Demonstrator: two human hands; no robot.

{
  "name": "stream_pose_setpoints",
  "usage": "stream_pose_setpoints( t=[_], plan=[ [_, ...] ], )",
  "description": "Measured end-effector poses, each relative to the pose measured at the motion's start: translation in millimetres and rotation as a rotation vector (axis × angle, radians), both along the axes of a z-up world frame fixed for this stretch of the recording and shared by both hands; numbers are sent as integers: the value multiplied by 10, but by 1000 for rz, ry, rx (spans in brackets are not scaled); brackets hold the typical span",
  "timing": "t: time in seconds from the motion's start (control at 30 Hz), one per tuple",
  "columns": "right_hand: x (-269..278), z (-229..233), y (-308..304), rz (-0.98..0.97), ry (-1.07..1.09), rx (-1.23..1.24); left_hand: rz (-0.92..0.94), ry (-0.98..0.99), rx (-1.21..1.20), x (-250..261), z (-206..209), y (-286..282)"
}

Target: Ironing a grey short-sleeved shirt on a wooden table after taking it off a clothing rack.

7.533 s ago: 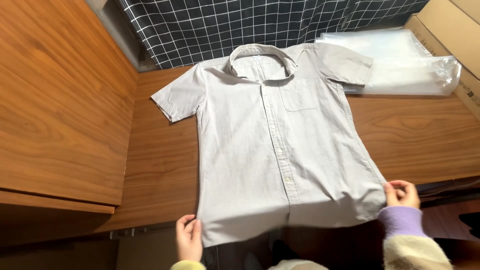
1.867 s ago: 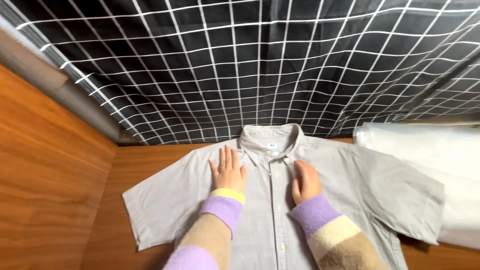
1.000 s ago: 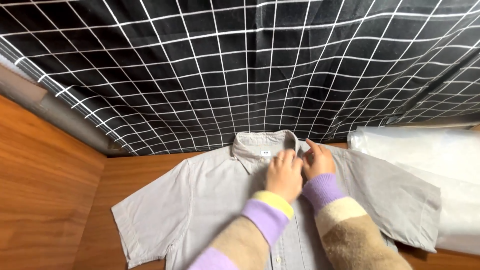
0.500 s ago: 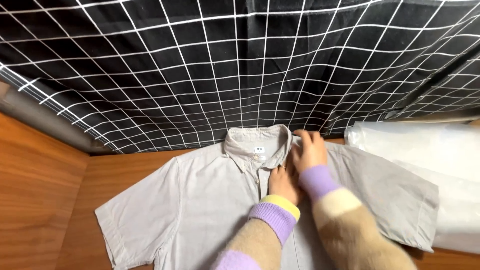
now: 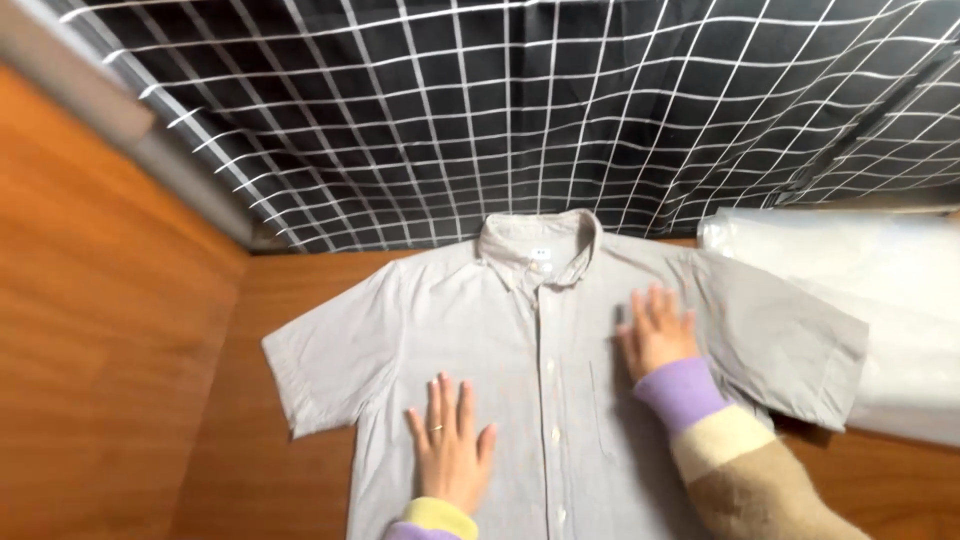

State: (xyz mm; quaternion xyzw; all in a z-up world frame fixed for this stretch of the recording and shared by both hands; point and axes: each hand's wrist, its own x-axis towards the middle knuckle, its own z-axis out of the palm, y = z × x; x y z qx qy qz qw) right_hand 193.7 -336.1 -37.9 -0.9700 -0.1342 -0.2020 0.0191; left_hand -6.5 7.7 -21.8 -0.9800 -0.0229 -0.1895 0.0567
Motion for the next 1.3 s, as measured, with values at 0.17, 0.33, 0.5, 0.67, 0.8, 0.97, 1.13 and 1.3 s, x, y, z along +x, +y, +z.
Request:
stream_pose_setpoints(
  t=[0.17, 0.33, 0.5, 0.67, 0.8, 0.97, 1.13, 1.3],
  plan=[
    [-1495, 5, 886, 193, 113, 11, 76, -24, -9, -857, 60, 180],
    [-2002, -239, -124, 77, 348, -337, 158, 13, -42, -1551, -97, 673],
    [-2544, 1236, -560, -574, 1016, -515, 294, -34, -220, -2098, -183, 973],
    [-2986, 175, -654, -546, 574, -58, 92, 42, -251, -2285, -61, 458],
    [-3622, -296, 544, -139, 483, -111, -431, -15, -163, -2491, 18, -310],
    [-4237, 377, 1048, -189, 667, -55, -359, -45, -131, -2777, -74, -191],
    [-4546, 99, -239, -541, 796, -292, -76, -44, -228, -3208, -102, 561],
    [-5015, 35, -1205, -759, 596, 104, 35, -110, -127, -3551, 6, 864]
  ],
)
